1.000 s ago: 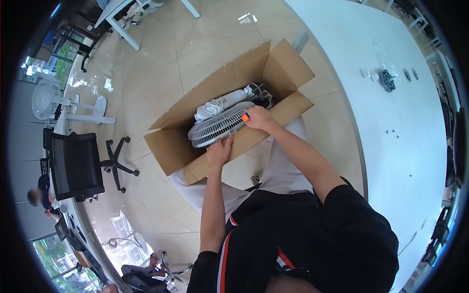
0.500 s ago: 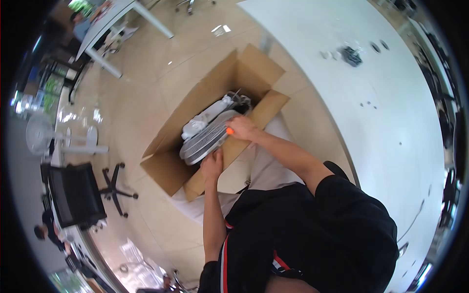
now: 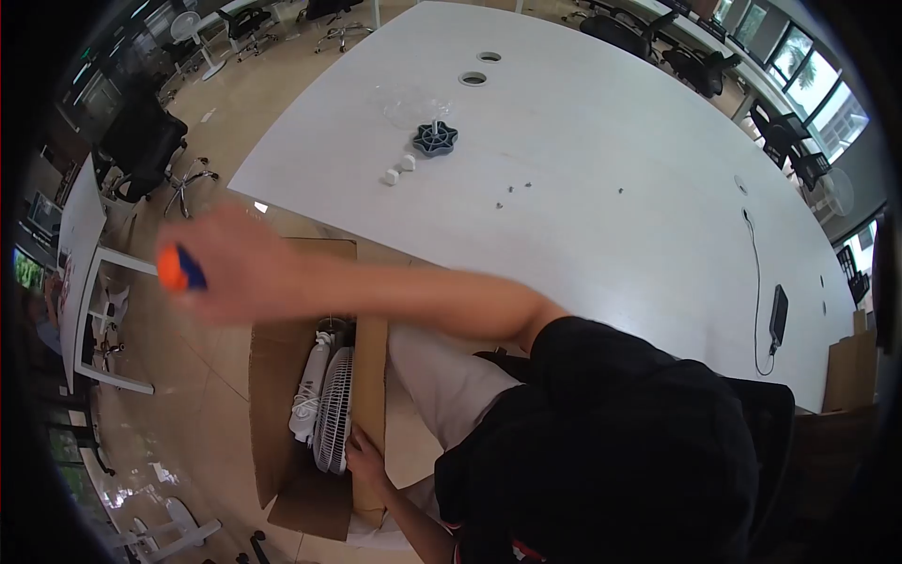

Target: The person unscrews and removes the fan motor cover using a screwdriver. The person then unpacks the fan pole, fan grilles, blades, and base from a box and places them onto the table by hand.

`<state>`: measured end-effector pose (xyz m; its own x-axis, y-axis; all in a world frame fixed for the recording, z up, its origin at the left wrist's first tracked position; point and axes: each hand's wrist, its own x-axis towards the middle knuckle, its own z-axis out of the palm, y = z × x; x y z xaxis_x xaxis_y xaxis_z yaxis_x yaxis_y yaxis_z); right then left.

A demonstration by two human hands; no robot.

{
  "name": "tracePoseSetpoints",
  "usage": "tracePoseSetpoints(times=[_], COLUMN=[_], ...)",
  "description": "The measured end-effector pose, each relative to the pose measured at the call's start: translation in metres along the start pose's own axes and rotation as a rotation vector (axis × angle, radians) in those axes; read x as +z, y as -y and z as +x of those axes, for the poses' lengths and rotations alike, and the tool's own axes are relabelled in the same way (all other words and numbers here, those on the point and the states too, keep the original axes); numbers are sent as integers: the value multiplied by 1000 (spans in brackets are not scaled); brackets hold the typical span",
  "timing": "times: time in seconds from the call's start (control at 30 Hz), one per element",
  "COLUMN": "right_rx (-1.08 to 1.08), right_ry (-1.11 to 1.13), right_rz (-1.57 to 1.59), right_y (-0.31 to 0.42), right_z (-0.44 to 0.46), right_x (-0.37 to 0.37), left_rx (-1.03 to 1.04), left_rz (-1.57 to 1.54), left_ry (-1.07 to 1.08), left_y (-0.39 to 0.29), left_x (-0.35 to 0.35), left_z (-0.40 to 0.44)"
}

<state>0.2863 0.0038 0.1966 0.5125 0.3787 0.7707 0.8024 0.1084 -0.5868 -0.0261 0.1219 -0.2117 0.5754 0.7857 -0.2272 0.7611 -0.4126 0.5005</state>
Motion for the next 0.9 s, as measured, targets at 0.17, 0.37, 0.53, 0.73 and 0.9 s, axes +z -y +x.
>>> tracePoseSetpoints(times=[0.17,0.37,0.53,0.73,0.9], right_rx=[-5,402,645,581,354], right_ry=[204,386,421,548,501], right_rz=[-378,-1113,-1138,-1209,-1137], right_y=[-41,-130,-181,-218,-199], right_z=[25,-7,-39,-39,-41], right_x=[-98,-230,-261,-279,-267], left_rx=[71,80,81,120,90], left_rz=[-29,-19,-51,-98,-46], left_ry=[-97,-115,-61,-112,-189], left_y=[7,-1,-1,-4,-5], left_x=[5,1,-3,-7,-4], left_z=[-2,-7,-6,-11,-15])
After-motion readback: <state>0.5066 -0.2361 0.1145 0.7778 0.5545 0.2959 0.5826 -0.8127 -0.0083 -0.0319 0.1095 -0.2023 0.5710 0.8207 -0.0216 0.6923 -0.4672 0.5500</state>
